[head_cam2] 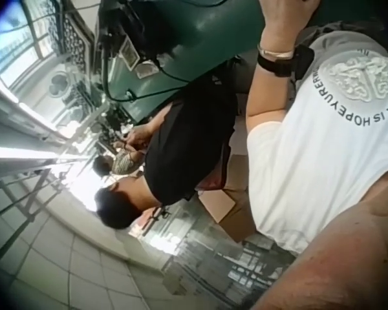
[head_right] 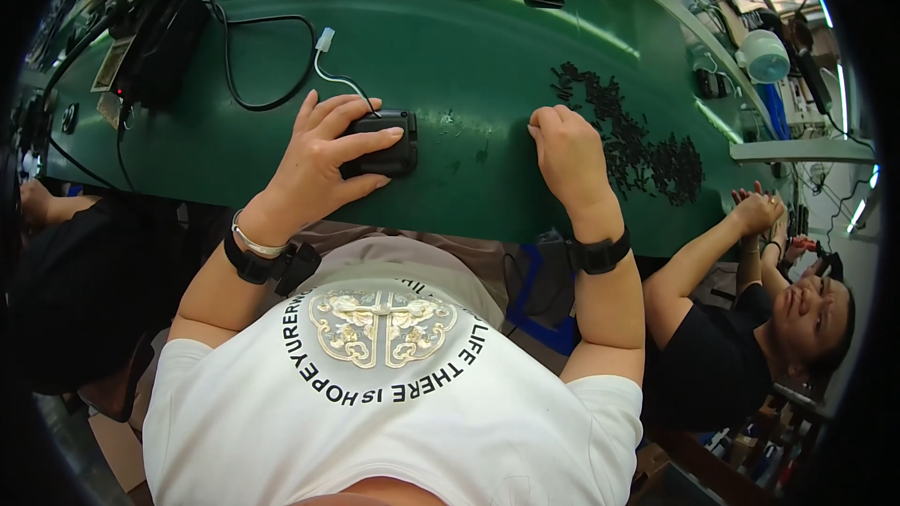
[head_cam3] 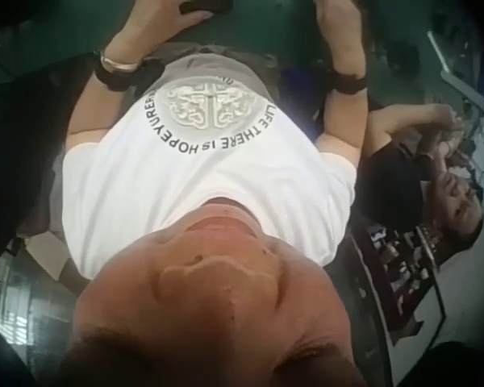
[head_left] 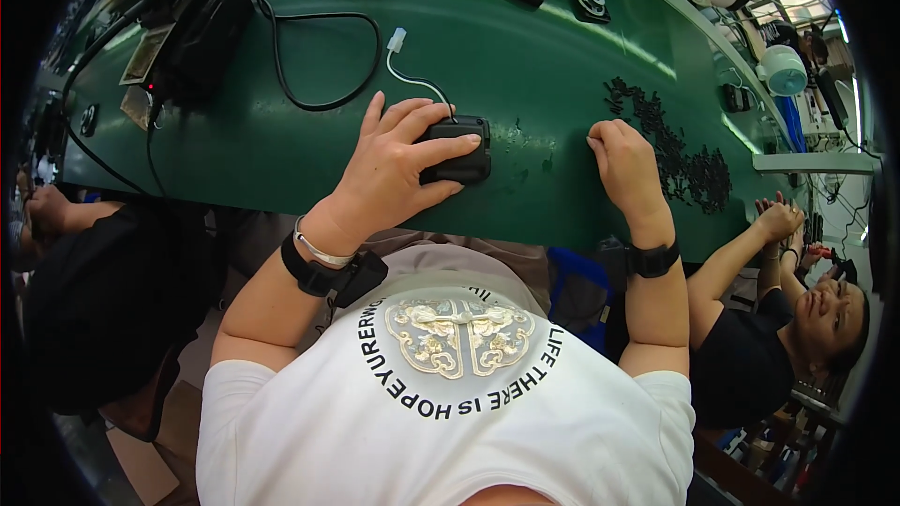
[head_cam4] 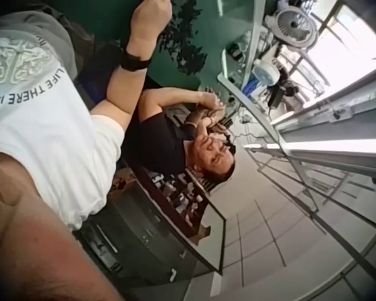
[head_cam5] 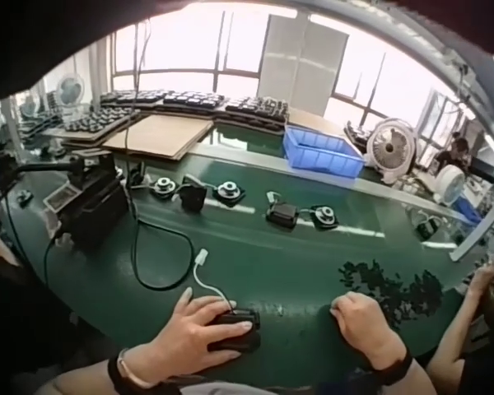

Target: The person assembles a speaker by fitting a housing over a driver, threading the wire through a hole, and inserting screws into the housing by hand before repeating the process.

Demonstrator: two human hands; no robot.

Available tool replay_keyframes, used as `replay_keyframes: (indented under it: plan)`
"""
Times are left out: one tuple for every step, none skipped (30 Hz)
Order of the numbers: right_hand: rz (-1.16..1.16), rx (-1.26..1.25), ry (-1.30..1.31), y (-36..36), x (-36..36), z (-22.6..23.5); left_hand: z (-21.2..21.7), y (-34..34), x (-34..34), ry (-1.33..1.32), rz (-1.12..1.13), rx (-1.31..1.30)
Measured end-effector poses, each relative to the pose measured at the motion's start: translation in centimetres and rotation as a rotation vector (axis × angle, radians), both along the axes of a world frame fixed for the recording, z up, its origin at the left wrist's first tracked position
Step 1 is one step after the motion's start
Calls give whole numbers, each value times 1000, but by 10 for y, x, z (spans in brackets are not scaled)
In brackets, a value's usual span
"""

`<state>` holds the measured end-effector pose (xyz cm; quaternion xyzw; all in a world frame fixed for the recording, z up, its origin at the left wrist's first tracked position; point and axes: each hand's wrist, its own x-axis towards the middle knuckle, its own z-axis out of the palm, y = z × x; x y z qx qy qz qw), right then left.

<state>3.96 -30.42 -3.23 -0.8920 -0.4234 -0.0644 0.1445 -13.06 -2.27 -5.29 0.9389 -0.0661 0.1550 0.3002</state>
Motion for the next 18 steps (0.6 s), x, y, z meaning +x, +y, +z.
replay_keyframes:
  plan:
    - [-1,-37,-8,-4,1,2,-1,-3,1,-14,-8,-2]
    - [-5,-76,-18,-7,2,4,-1,-6,3,-30,-18,-5]
    - [-12,-116,-29,-7,3,7,-2,-7,3,-47,-31,-9]
    - [-11,-120,-25,-5,4,8,-2,-6,2,-43,-30,-13]
    - [14,-92,33,-3,4,10,-1,-4,-1,-34,-20,-12]
    - [27,-66,86,-4,4,14,0,-3,0,-30,-21,-14]
    - [38,-40,137,-5,5,18,0,-2,1,-28,-25,-17]
    - [23,-48,133,-6,5,21,0,-1,1,-33,-39,-26]
    - [25,-53,125,-5,6,24,0,-1,0,-19,-34,-30]
    - [27,-59,117,-5,8,27,0,0,0,-5,-30,-33]
    - [33,-63,111,-5,9,29,1,0,-1,11,-22,-34]
    - [23,-69,108,-6,10,30,1,1,-1,8,-32,-41]
    - [81,-84,71,-7,12,30,1,1,-1,-2,-24,-41]
    - [142,-99,35,-8,15,30,2,0,-1,-12,-14,-40]
    - [204,-113,0,-9,17,30,2,-1,-1,-21,-2,-38]
    - [205,-110,2,-8,19,28,2,0,-1,-18,-2,-35]
    - [234,-143,-19,-7,22,26,3,0,-1,-8,-6,-28]
    - [267,-175,-40,-6,25,23,3,1,-1,4,-8,-20]
